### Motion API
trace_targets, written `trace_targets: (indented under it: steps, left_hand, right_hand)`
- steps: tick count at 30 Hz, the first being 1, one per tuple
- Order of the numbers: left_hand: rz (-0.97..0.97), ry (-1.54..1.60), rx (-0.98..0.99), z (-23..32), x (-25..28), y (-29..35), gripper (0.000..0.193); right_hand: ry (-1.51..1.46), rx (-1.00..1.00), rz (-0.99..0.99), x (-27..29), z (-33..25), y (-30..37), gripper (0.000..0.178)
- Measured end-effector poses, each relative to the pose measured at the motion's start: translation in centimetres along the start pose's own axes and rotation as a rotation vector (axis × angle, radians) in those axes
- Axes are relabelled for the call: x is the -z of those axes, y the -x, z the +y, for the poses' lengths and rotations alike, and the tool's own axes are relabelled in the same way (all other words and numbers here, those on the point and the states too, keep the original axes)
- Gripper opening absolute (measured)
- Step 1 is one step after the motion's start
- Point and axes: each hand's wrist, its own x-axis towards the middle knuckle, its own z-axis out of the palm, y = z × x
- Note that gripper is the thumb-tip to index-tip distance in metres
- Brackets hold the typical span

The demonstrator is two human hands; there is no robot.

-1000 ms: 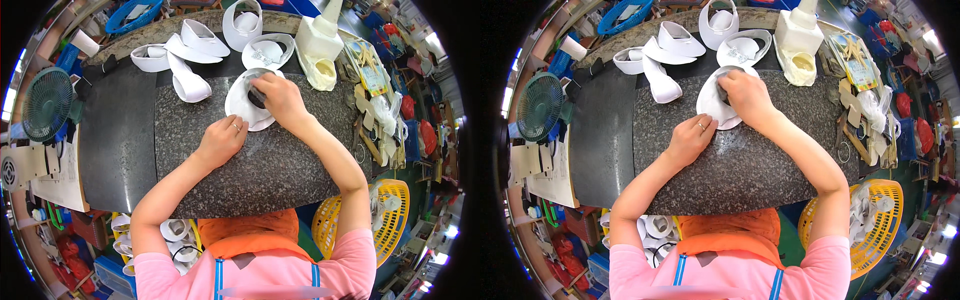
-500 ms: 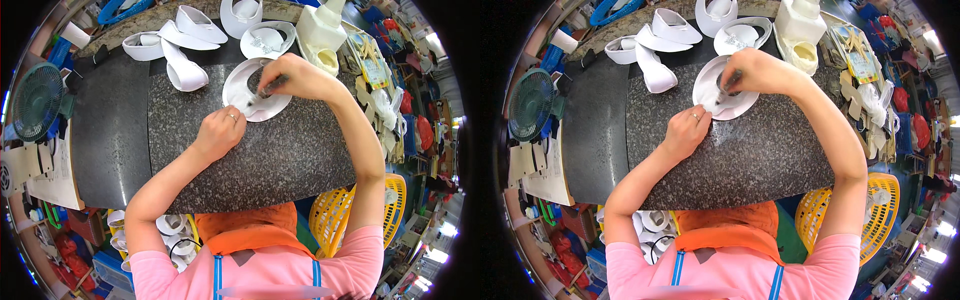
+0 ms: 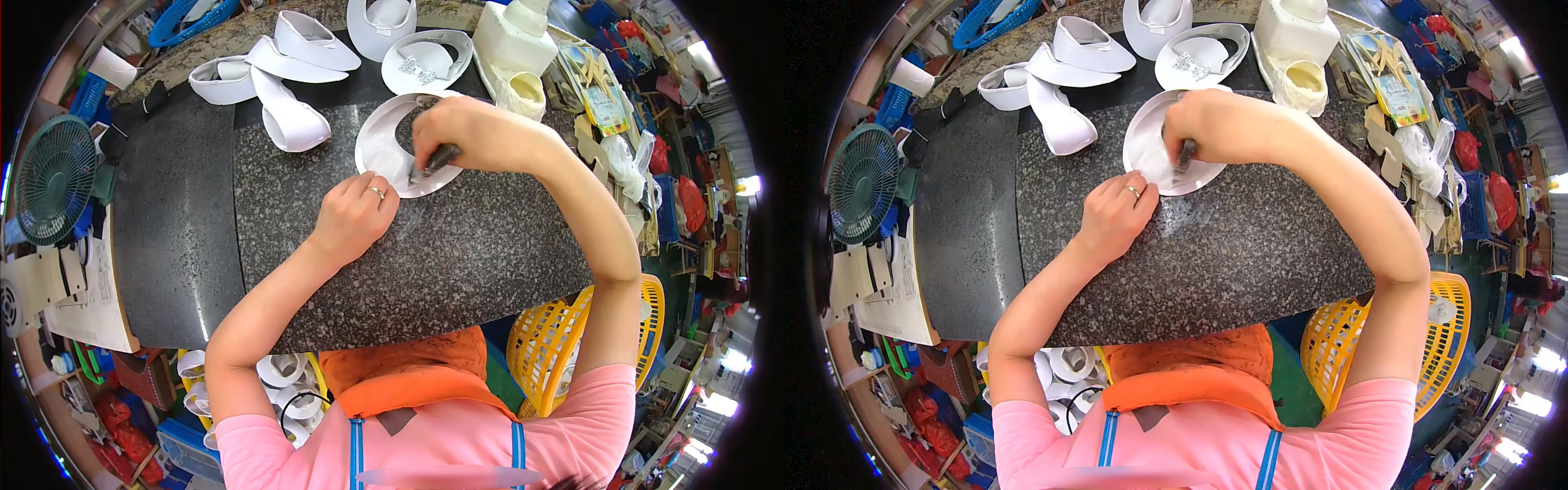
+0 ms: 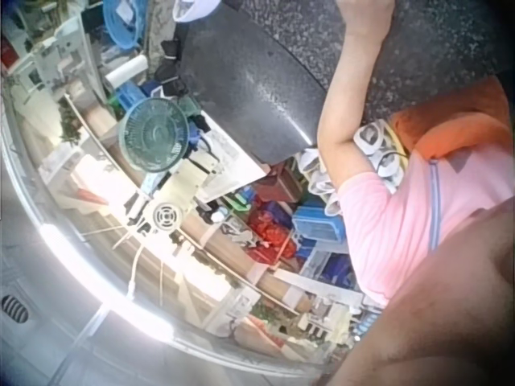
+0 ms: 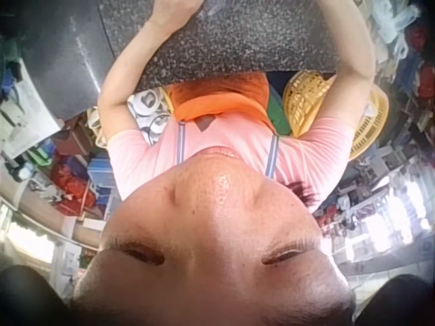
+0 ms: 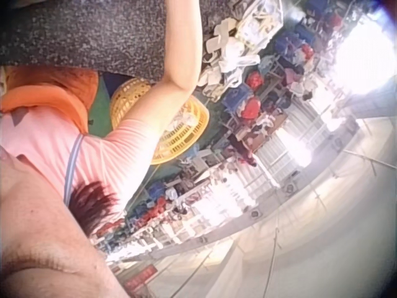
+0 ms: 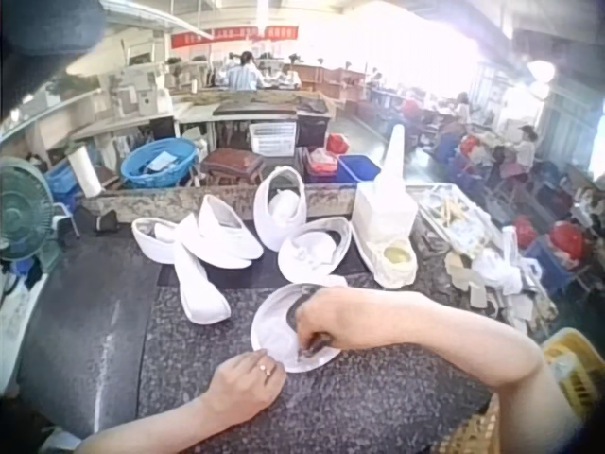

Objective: The person is applying adhesive to the edges of white shoe components using a brush and a glue container.

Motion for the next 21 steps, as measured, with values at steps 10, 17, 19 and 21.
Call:
trace_targets:
  steps: [10, 17, 19, 21]
  left_hand:
    - [0.035, 0.237, 0.300, -0.8, 2.0, -1.7, 0.018]
    - [0.180, 1.120, 1.067, -2.0, 5.9, -0.4, 0.007]
    - [0.196, 1.102, 1.088, -1.7, 5.1, -0.1, 0.008]
    - [0.201, 1.103, 1.097, -1.0, 4.2, -0.1, 0.009]
  right_hand:
    - [-0.471, -0.382, 0.826, 1.1, -2.1, 4.1, 0.024]
    - [-0.623, -0.570, 0.901, -2.3, -3.1, 8.8, 0.021]
    - [-0.566, -0.387, 0.838, -5.7, -2.9, 7.1, 0.021]
    - [-0.366, -0.133, 0.820, -8.1, -2.1, 5.2, 0.021]
